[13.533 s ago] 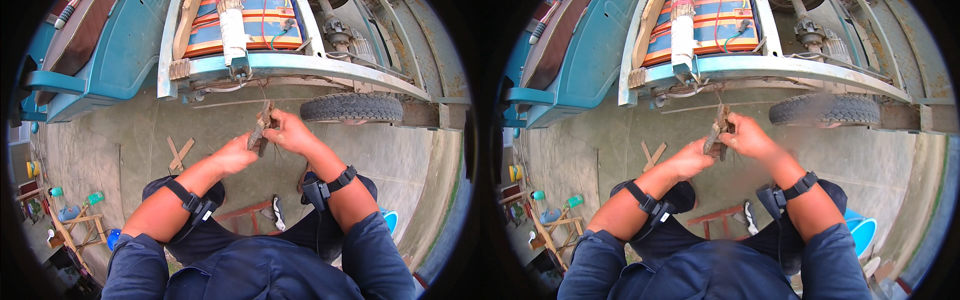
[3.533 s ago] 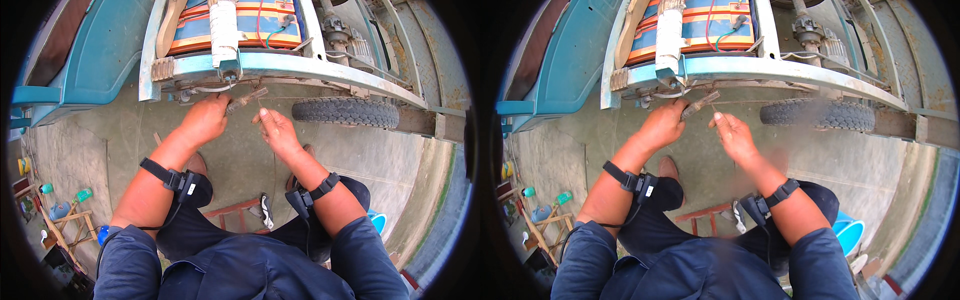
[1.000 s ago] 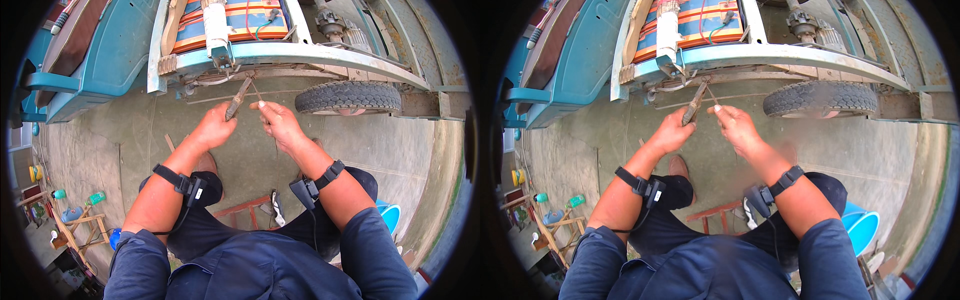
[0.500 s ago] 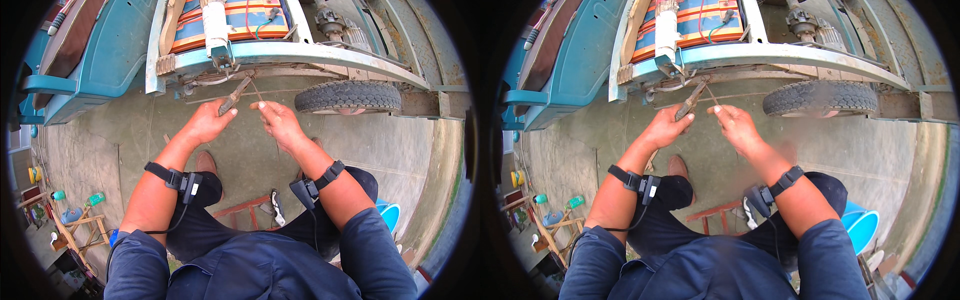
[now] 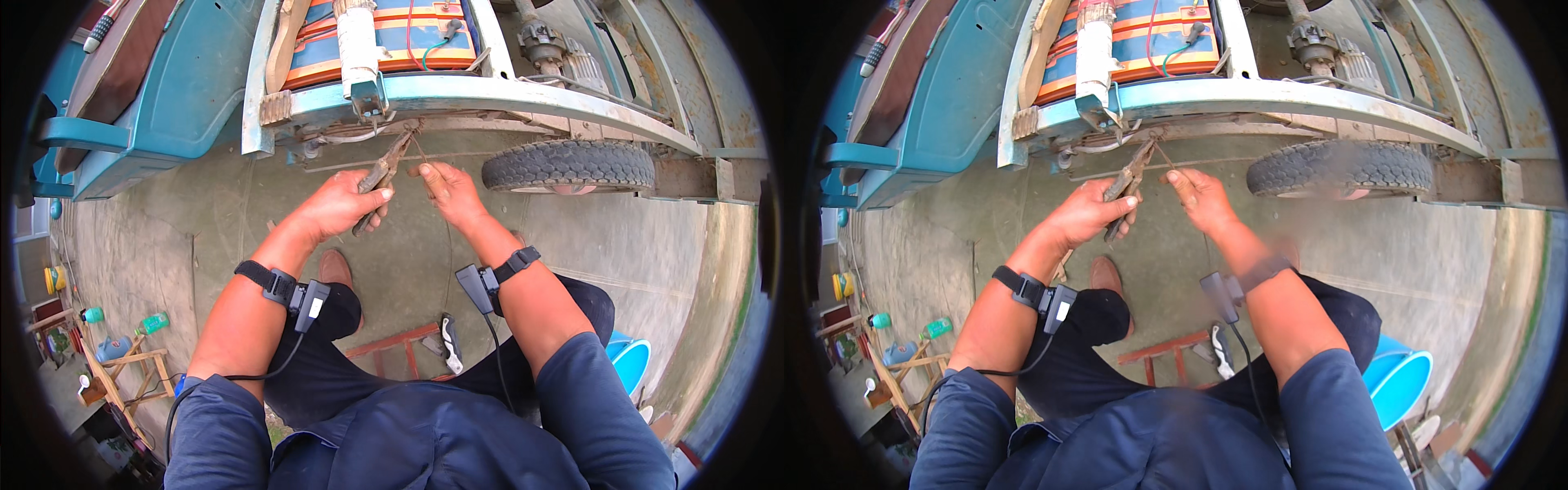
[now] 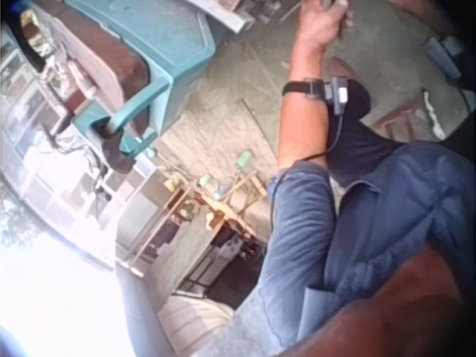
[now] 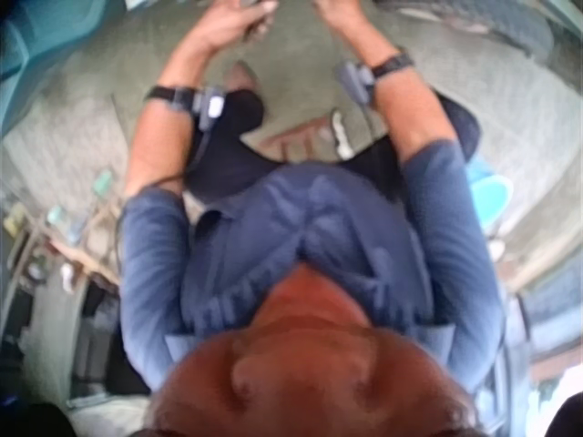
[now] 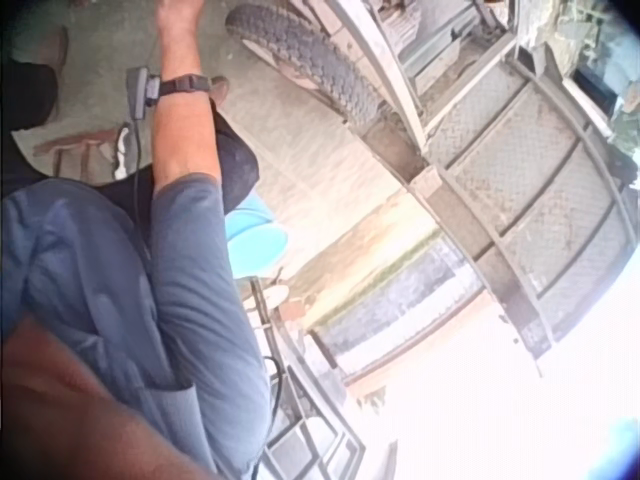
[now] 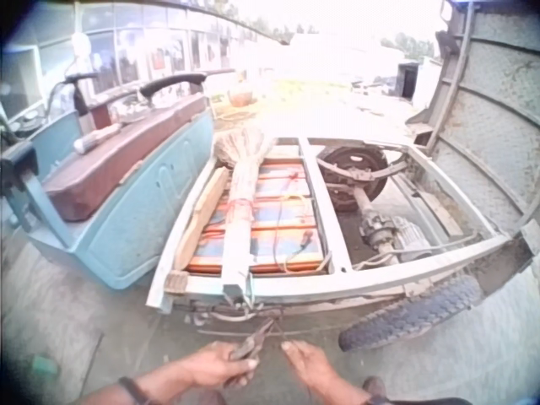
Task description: The person works on the wiring and frame of a small electric vehicle using a screwdriver and pliers, twisting wires and adjusting components by hand.
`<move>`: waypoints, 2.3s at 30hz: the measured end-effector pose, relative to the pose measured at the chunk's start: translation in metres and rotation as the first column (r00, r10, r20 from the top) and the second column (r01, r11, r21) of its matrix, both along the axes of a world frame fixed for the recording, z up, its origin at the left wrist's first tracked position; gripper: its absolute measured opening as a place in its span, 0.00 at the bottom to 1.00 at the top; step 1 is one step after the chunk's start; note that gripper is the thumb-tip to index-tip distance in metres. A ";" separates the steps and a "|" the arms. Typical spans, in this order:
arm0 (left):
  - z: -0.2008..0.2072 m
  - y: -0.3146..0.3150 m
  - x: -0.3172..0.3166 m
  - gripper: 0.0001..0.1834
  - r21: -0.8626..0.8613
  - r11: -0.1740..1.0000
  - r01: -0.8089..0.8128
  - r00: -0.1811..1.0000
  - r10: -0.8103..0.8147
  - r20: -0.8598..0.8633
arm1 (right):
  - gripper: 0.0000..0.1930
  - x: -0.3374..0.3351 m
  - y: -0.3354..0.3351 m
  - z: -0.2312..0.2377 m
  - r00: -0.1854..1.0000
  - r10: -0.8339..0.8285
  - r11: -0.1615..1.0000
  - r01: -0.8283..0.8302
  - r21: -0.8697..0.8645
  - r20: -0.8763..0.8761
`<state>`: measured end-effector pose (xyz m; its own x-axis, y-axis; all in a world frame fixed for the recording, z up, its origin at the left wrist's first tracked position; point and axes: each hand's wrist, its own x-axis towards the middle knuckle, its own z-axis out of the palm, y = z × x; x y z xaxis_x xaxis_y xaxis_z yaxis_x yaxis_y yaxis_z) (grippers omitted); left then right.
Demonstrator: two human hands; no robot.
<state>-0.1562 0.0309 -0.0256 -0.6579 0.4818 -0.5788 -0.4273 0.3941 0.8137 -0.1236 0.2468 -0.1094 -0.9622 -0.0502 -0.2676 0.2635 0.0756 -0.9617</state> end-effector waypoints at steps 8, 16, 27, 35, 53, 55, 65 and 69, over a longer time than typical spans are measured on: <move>-0.021 0.003 0.007 0.15 -0.221 0.975 -0.014 0.931 -0.068 -0.359 | 0.17 0.043 -0.036 0.063 0.952 -0.215 0.968 0.238 -0.084 0.219; -0.014 0.005 0.007 0.18 -0.405 0.914 0.010 0.858 -0.216 -0.466 | 0.16 0.042 -0.016 0.073 0.977 -0.160 0.986 0.150 0.076 0.142; -0.014 -0.003 0.006 0.19 -0.423 0.906 0.026 0.878 -0.223 -0.423 | 0.16 0.043 -0.016 0.064 0.987 -0.131 0.990 0.127 0.054 0.097; -0.007 0.004 0.005 0.21 -0.466 0.885 0.006 0.839 -0.259 -0.479 | 0.15 0.043 -0.016 0.064 0.982 -0.135 0.991 0.131 0.041 0.129; 0.007 0.011 0.001 0.18 -0.269 0.962 0.044 0.966 -0.110 -0.236 | 0.15 0.043 -0.012 0.061 0.993 -0.115 0.983 0.109 0.148 0.039; 0.009 0.010 0.000 0.15 -0.226 0.971 0.075 0.980 -0.114 -0.165 | 0.15 0.042 -0.010 0.057 0.994 -0.104 0.978 0.100 0.182 0.015; 0.013 0.002 -0.004 0.11 0.205 0.977 0.061 0.973 -0.103 0.205 | 0.15 0.017 0.003 0.001 0.986 -0.085 0.986 0.103 0.128 -0.143; 0.009 0.001 -0.005 0.11 0.252 0.966 0.051 0.964 -0.114 0.241 | 0.16 -0.001 -0.003 -0.018 0.991 -0.073 0.997 0.073 -0.008 -0.108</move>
